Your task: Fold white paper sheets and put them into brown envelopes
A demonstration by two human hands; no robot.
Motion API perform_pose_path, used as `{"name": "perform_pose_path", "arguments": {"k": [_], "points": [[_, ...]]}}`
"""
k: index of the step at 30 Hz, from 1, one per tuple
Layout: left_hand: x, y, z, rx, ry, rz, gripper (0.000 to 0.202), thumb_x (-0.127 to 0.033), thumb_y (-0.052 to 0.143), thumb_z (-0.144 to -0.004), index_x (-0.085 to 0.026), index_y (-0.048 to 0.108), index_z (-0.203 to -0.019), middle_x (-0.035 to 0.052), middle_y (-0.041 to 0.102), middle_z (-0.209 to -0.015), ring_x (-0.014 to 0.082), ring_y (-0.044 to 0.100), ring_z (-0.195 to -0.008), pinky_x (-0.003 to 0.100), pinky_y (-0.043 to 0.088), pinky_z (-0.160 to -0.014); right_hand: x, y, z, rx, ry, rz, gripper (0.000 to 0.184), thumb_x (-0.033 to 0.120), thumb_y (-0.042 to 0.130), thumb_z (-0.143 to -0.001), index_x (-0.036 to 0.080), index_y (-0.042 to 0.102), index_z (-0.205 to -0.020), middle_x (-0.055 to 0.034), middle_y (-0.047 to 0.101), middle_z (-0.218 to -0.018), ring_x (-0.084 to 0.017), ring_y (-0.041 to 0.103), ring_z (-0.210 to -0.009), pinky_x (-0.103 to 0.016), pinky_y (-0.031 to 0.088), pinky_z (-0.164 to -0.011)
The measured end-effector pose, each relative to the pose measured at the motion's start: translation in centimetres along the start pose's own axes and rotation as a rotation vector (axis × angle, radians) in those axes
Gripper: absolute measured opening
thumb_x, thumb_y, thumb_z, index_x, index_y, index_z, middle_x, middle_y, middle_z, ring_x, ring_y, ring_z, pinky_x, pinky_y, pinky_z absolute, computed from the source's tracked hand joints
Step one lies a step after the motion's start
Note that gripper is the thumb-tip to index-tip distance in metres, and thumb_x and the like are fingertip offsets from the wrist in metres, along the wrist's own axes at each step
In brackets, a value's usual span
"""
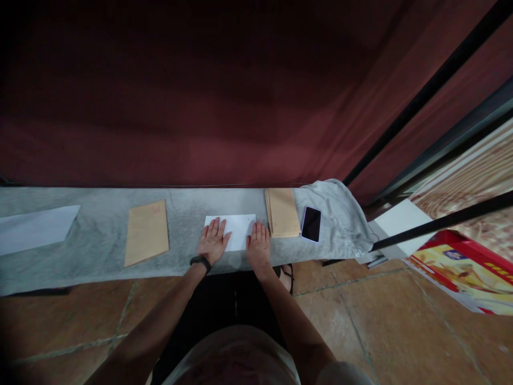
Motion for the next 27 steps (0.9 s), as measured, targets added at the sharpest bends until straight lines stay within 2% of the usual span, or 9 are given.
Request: {"name": "perform_pose_path", "arguments": {"k": [4,7,15,18,21,24,27], "points": [[-0.2,-0.2,0.0,0.019,0.007,-0.008,0.064,-0.046,0.027,-0.102,-0.015,0.027,-0.158,0.0125,0.022,-0.165,0.0266,0.017,-0.154,0.046,0.015,-0.124,3.5,0.0,2.2,0.036,-0.187,-0.065,0.054,0.034,0.039,-0.104,0.011,0.037,-0.153,-0.0138,0.036,-0.160,-0.028,0.036,-0.146,-0.048,0.029,-0.119],[-0.2,-0.5,0.2,0.030,-0.002,-0.008,0.064,-0.045,0.026,-0.102,-0.013,0.027,-0.158,0.0126,0.021,-0.165,0.0260,0.017,-0.154,0.045,0.015,-0.124,4.7,0.1,3.1,0.049,-0.222,-0.076,0.055,0.038,0.042,-0.103,0.010,0.041,-0.151,-0.0153,0.042,-0.156,-0.028,0.039,-0.144,-0.047,0.030,-0.119],[2.4,-1.2,2.7,-0.039,-0.110,0.025,0.065,-0.044,0.028,-0.102,-0.008,0.031,-0.155,0.0150,0.030,-0.162,0.0276,0.024,-0.152,0.045,0.018,-0.124,2.3,-0.5,3.5,0.033,-0.149,-0.031,0.064,0.042,0.043,-0.103,0.003,0.034,-0.153,-0.0217,0.039,-0.156,-0.031,0.038,-0.145,-0.049,0.032,-0.117],[3.3,-2.1,3.9,-0.101,-0.167,0.056,0.063,-0.040,0.032,-0.100,-0.005,0.035,-0.153,0.0178,0.039,-0.157,0.0306,0.031,-0.148,0.046,0.025,-0.121,1.8,-0.5,3.8,0.025,-0.134,-0.028,0.066,0.042,0.043,-0.102,0.002,0.032,-0.153,-0.0231,0.038,-0.156,-0.032,0.037,-0.145,-0.050,0.032,-0.118],[3.4,-3.1,4.4,-0.098,-0.244,0.121,0.061,-0.033,0.040,-0.097,-0.003,0.039,-0.150,0.0211,0.051,-0.147,0.0342,0.043,-0.139,0.047,0.036,-0.113,1.9,-0.4,3.9,0.020,-0.121,-0.039,0.066,0.041,0.044,-0.102,0.002,0.031,-0.154,-0.0232,0.037,-0.156,-0.032,0.036,-0.145,-0.051,0.031,-0.118],[3.3,-4.1,4.0,-0.082,-0.338,0.222,0.064,-0.027,0.051,-0.090,-0.001,0.041,-0.148,0.0241,0.060,-0.135,0.0367,0.053,-0.128,0.049,0.042,-0.107,2.0,-0.4,3.8,0.008,-0.101,-0.050,0.065,0.039,0.046,-0.101,0.001,0.033,-0.152,-0.0246,0.036,-0.157,-0.033,0.035,-0.146,-0.052,0.030,-0.118],[3.9,-4.8,3.4,-0.119,-0.482,0.488,0.072,-0.021,0.066,-0.080,-0.005,0.043,-0.146,0.0214,0.067,-0.120,0.0340,0.062,-0.115,0.046,0.048,-0.099,2.2,-0.6,3.8,-0.002,-0.085,-0.073,0.067,0.037,0.050,-0.098,-0.001,0.035,-0.151,-0.0257,0.034,-0.157,-0.034,0.034,-0.146,-0.052,0.029,-0.119]]}}
Point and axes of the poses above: each hand's wrist, its own z-axis away from the middle knuckle, its own y-axis out of the palm, x = y × z, the point moved 6 cm from there along -z, towards the middle knuckle
